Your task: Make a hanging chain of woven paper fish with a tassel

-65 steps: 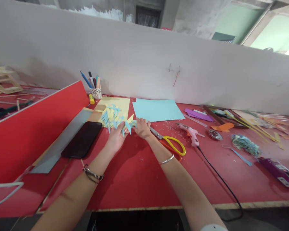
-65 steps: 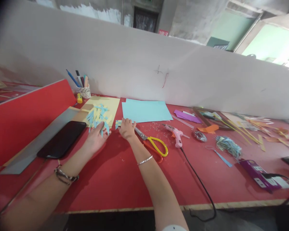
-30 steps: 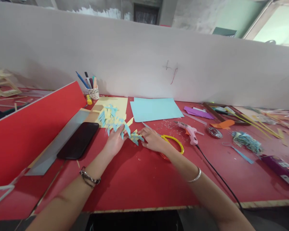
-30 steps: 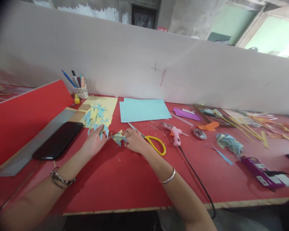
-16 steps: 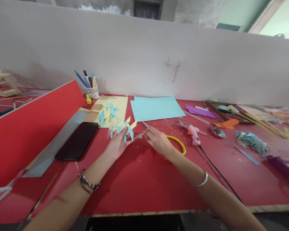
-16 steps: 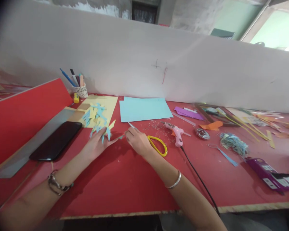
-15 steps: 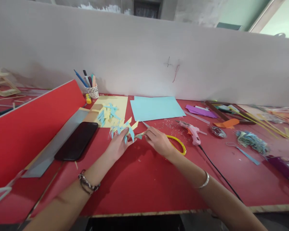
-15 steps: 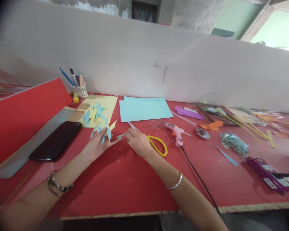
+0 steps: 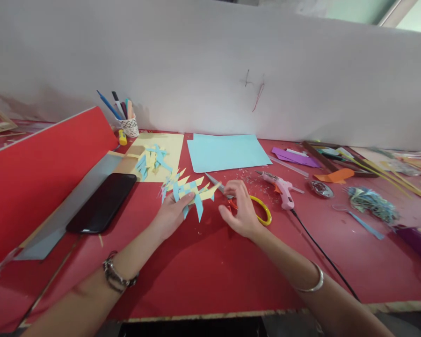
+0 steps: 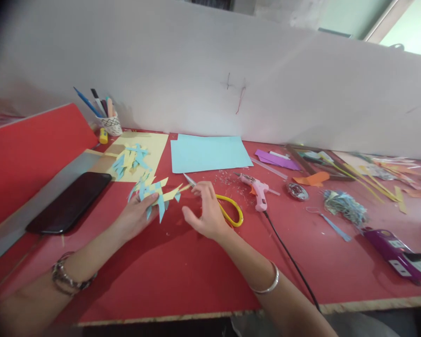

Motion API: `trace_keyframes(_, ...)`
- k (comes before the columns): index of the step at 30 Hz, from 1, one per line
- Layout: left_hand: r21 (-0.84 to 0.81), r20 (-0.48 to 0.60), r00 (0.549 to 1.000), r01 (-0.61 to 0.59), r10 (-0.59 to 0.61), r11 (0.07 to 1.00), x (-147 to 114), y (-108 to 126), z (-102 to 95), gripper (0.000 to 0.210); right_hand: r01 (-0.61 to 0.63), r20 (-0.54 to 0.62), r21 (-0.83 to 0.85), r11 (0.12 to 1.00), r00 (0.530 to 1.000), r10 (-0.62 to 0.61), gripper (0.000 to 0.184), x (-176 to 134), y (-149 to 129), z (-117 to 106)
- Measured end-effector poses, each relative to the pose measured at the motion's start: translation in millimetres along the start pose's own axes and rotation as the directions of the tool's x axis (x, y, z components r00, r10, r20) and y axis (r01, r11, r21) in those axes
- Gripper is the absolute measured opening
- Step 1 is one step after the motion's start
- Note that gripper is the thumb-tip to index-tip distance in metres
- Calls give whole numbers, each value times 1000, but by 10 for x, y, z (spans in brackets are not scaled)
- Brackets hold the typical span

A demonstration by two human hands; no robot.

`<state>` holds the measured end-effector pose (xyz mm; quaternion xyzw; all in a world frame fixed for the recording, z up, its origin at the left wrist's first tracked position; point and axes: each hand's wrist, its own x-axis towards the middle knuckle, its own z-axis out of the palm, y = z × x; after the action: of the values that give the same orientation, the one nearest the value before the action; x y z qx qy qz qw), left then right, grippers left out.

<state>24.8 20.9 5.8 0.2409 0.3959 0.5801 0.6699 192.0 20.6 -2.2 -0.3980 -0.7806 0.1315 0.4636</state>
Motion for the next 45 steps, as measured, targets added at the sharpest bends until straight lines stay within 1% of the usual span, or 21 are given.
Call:
trace_keyframes(1,1,-7,1000,-12,12,1000,2,-1,0,19,-149,-30,98,984,988,153,19,-6,0,10)
trace_keyframes(2,6,-6,1000,-26,26,1000,4,-4,-3,19,-280,-19,193,940,957,289,16,-7,-1,20)
trace_keyframes(3,17,5,999,-43,43,999,7,-9,-10,20,-384,32,272,882,920,391,16,-4,-3,28)
trace_keyframes(4,37,28,998,-60,59,998,10,-17,-22,20,-460,103,330,824,885,453,19,4,-9,32)
trace_keyframes(6,121,93,992,-98,87,988,12,-40,-62,22,-540,244,395,743,841,482,25,29,-25,26)
trace_keyframes(9,334,201,977,-130,64,934,4,-74,-139,26,-605,356,430,670,796,490,28,67,-55,-8)
trace_keyframes(12,504,246,969,-153,28,850,-11,-83,-178,24,-695,477,409,591,715,511,24,86,-76,-39)
trace_keyframes(14,561,259,966,-158,9,813,-23,-74,-166,23,-729,526,376,572,676,516,21,89,-88,-49)
trace_keyframes(16,578,273,962,-153,-14,802,-41,-61,-132,23,-722,536,371,584,680,501,17,90,-101,-50)
trace_keyframes(19,538,298,954,-138,-34,831,-76,-46,-81,19,-698,510,397,595,707,489,16,90,-110,-45)
trace_keyframes(22,480,312,949,-124,-37,869,-84,-46,-78,15,-710,421,399,580,704,572,13,102,-72,-64)
trace_keyframes(24,424,256,967,-100,-13,900,-56,-53,-103,16,-707,314,429,562,700,641,13,124,-24,-104)
trace_keyframes(27,313,126,991,-89,51,946,11,-57,-135,21,-649,151,538,538,702,696,17,165,37,-191)
trace_keyframes(29,248,58,994,-99,88,964,45,-51,-133,23,-599,81,607,522,701,709,21,178,45,-237)
trace_keyframes(30,225,33,994,-104,100,969,54,-46,-125,23,-581,73,631,514,705,706,23,176,39,-250)
trace_keyframes(32,192,-2,993,-113,116,975,59,-38,-103,22,-571,110,654,497,721,684,25,150,13,-251)
trace_keyframes(35,173,-14,992,-124,128,977,53,-40,-77,22,-579,217,656,484,759,614,26,75,-36,-211)
trace_keyframes(37,167,-20,991,-127,132,978,52,-51,-74,22,-579,265,642,503,783,563,24,25,-64,-179)
trace_keyframes(39,169,-19,991,-130,135,977,54,-63,-81,22,-583,311,605,542,800,512,23,-10,-85,-160)
trace_keyframes(42,187,-6,989,-142,145,972,54,-79,-105,22,-595,401,555,582,804,439,22,-36,-108,-157)
trace_keyframes(45,226,8,984,-174,176,958,52,-92,-134,22,-611,455,538,581,791,410,20,-49,-127,-162)
